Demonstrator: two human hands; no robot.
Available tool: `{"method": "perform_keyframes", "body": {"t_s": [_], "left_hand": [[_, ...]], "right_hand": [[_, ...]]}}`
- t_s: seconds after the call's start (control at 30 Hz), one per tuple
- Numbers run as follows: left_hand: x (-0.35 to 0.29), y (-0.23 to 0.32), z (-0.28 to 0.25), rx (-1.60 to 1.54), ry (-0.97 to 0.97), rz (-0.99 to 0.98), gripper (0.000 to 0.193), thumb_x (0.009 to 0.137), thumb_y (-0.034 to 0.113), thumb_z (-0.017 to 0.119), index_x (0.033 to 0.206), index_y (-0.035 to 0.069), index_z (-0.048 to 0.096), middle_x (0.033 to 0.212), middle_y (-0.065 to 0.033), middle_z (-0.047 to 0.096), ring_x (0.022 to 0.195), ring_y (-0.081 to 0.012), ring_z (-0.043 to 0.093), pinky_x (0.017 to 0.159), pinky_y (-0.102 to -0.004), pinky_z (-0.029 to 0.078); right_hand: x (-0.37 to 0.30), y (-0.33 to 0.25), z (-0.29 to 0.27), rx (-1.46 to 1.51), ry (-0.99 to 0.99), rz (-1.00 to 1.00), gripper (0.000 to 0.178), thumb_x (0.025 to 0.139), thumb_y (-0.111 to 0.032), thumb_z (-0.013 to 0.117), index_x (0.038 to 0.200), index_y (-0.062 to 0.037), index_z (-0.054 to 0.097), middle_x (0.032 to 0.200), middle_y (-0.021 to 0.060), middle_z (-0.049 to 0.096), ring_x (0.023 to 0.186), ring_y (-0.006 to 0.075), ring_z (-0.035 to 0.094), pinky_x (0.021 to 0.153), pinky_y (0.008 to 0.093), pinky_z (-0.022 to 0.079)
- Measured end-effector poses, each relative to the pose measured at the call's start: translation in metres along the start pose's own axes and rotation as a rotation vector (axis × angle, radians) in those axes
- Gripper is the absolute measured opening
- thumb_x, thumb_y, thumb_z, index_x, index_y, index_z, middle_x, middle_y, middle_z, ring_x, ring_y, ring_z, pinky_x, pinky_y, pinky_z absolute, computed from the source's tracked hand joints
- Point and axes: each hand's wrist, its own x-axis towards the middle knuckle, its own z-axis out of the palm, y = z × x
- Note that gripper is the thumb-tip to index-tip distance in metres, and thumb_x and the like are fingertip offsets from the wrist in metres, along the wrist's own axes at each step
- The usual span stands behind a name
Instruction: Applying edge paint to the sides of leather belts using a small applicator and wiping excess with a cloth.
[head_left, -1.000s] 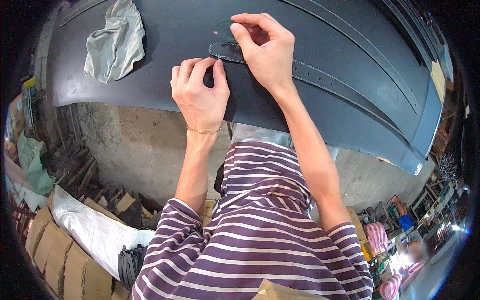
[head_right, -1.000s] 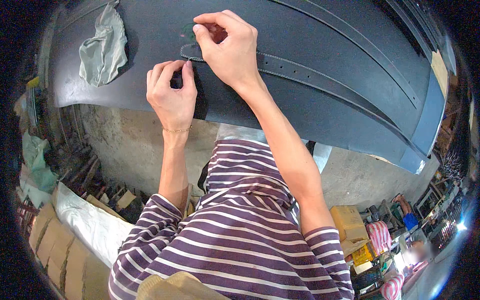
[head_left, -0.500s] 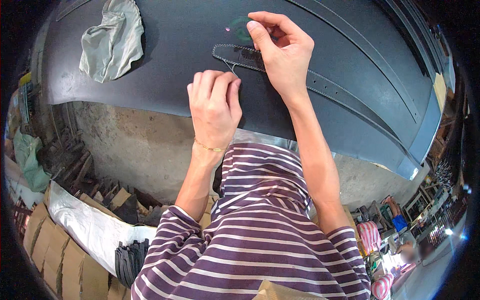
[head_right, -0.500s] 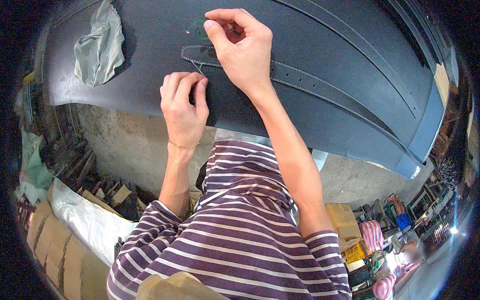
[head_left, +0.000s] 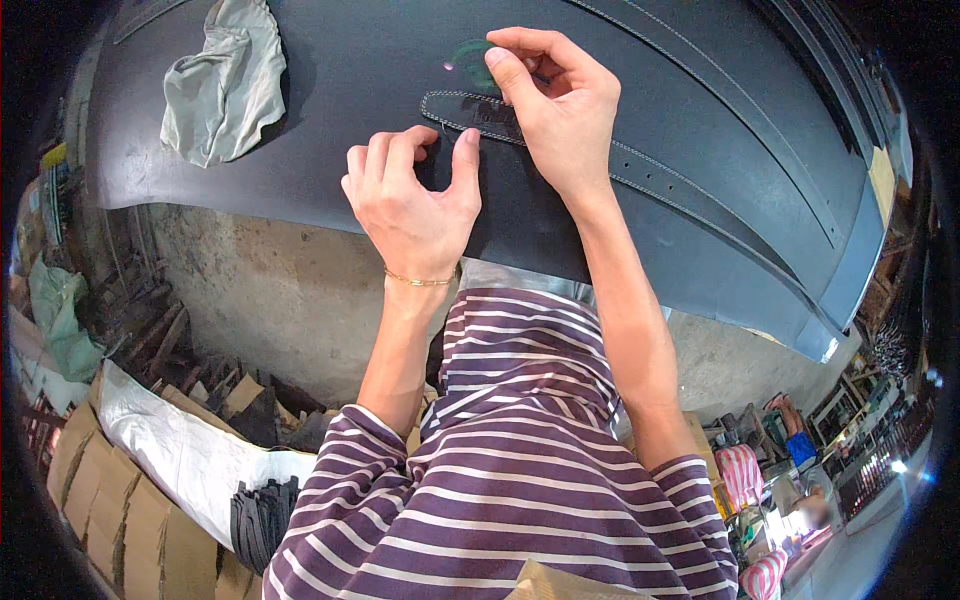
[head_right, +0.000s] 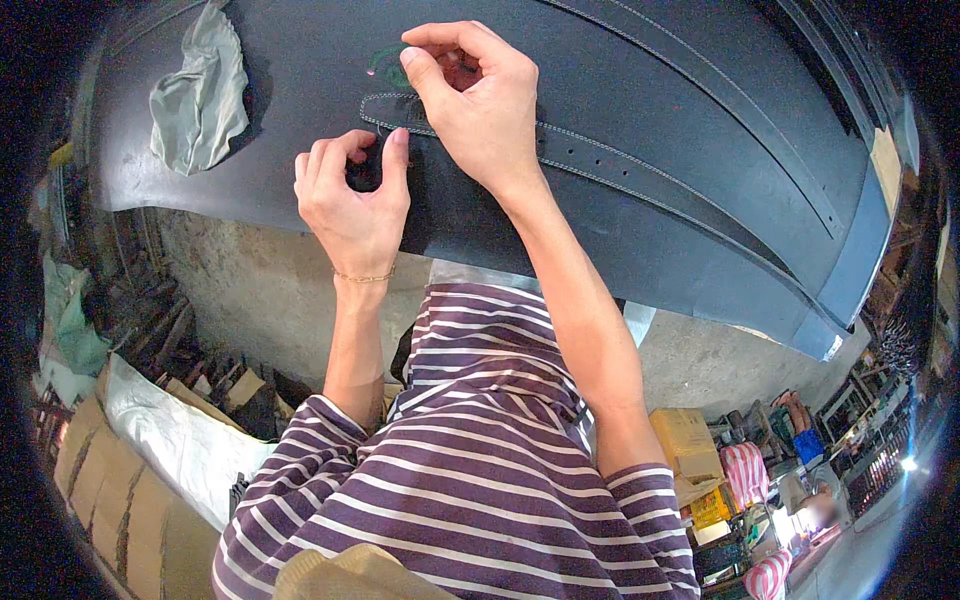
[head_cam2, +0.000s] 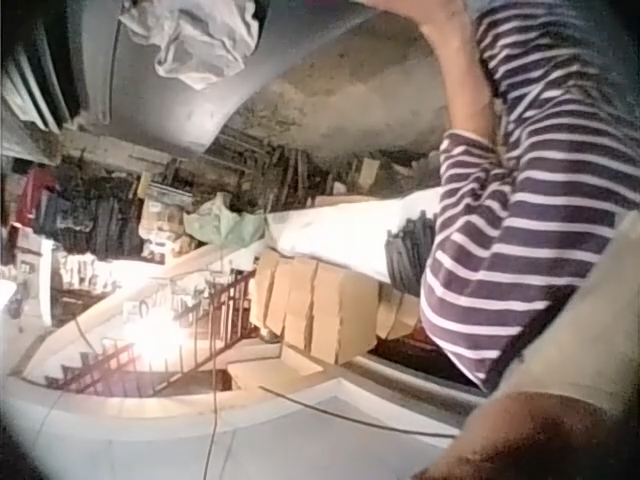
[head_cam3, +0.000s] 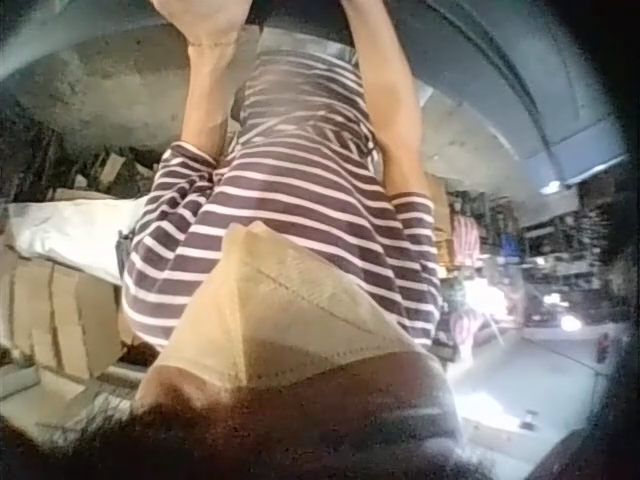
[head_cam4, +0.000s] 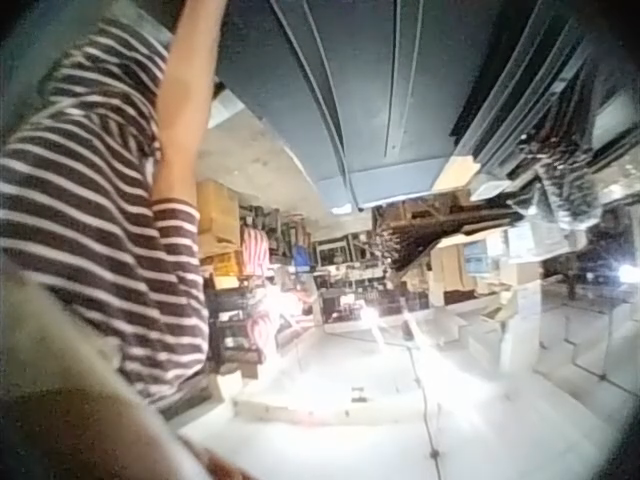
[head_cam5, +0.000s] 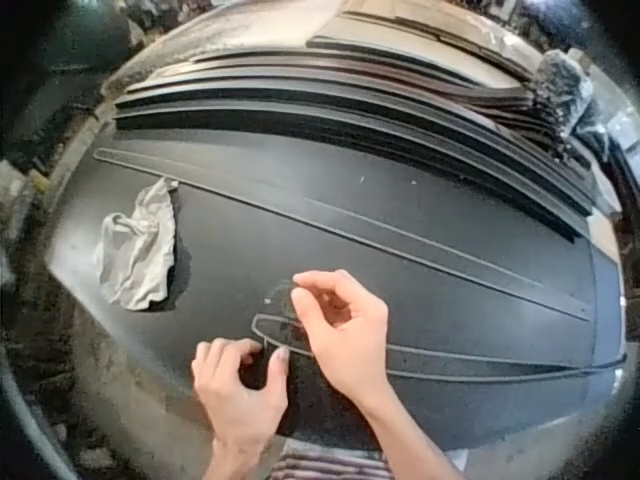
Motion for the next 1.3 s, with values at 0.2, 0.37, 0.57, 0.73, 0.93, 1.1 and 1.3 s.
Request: {"method": "perform_keyframes", "body": {"t_s": [0.2,0.37,0.57,0.73,0.93,1.1,1.3], "left_hand": [[0.0,-0.008,0.006,0.011,-0.014,-0.032,0.01,0.08,0.013,0.074,0.082,0.007,0.068,0.08,-0.0037,0.062,0.078,-0.0241,0.056,0.073,-0.0377,0.04],[-0.002,-0.011,0.003,-0.071,0.044,0.003,0.003,0.08,0.001,0.072,0.082,0.001,0.07,0.079,-0.008,0.067,0.073,-0.0235,0.058,0.069,-0.0352,0.047],[-0.006,-0.018,0.008,-0.123,0.085,-0.001,0.005,0.078,0.005,0.072,0.082,0.005,0.07,0.082,-0.0048,0.066,0.077,-0.0247,0.058,0.071,-0.0371,0.042],[-0.007,-0.02,0.009,-0.135,0.092,0.01,0.006,0.077,0.005,0.073,0.082,0.004,0.071,0.082,-0.005,0.067,0.076,-0.0246,0.058,0.071,-0.0371,0.042],[-0.007,-0.02,0.009,-0.145,0.094,0.01,0.005,0.078,0.004,0.073,0.083,0.004,0.071,0.082,-0.0051,0.067,0.076,-0.0244,0.057,0.071,-0.0371,0.042],[-0.007,-0.021,0.009,-0.135,0.093,0.013,0.006,0.077,0.004,0.073,0.083,0.004,0.071,0.082,-0.0048,0.067,0.076,-0.0242,0.058,0.071,-0.037,0.042],[-0.008,-0.022,0.008,-0.132,0.113,0.04,0.006,0.077,0.004,0.073,0.083,0.004,0.071,0.081,-0.0053,0.066,0.075,-0.0247,0.058,0.07,-0.0362,0.042]], "right_hand": [[0.002,0.004,0.001,-0.062,0.005,-0.046,0.012,0.086,-0.006,0.072,0.097,-0.0021,0.074,0.081,0.0021,0.069,0.068,0.0054,0.06,0.061,0.0216,0.05],[0.0,0.003,0.0,-0.169,-0.1,-0.1,0.009,0.082,-0.005,0.073,0.091,-0.0024,0.075,0.076,0.0036,0.067,0.063,0.0078,0.06,0.057,0.0226,0.048],[-0.001,-0.001,-0.002,-0.275,-0.188,-0.135,0.009,0.077,-0.008,0.074,0.085,-0.0038,0.076,0.069,0.004,0.065,0.056,0.009,0.055,0.052,0.025,0.044],[-0.002,0.0,-0.002,-0.263,-0.206,-0.124,0.01,0.076,-0.008,0.074,0.084,-0.0034,0.076,0.069,0.0038,0.065,0.055,0.0092,0.054,0.052,0.0253,0.043],[-0.002,-0.002,-0.001,-0.291,-0.218,-0.132,0.01,0.076,-0.009,0.074,0.084,-0.003,0.076,0.071,0.0054,0.066,0.055,0.0102,0.056,0.053,0.0262,0.044],[-0.002,-0.004,-0.001,-0.323,-0.23,-0.141,0.01,0.076,-0.009,0.073,0.084,-0.0034,0.076,0.071,0.0063,0.067,0.055,0.0114,0.056,0.053,0.0265,0.045],[-0.002,-0.002,0.0,-0.292,-0.222,-0.141,0.01,0.076,-0.008,0.074,0.084,-0.0031,0.076,0.072,0.0052,0.067,0.057,0.0103,0.057,0.054,0.0254,0.046]]}}
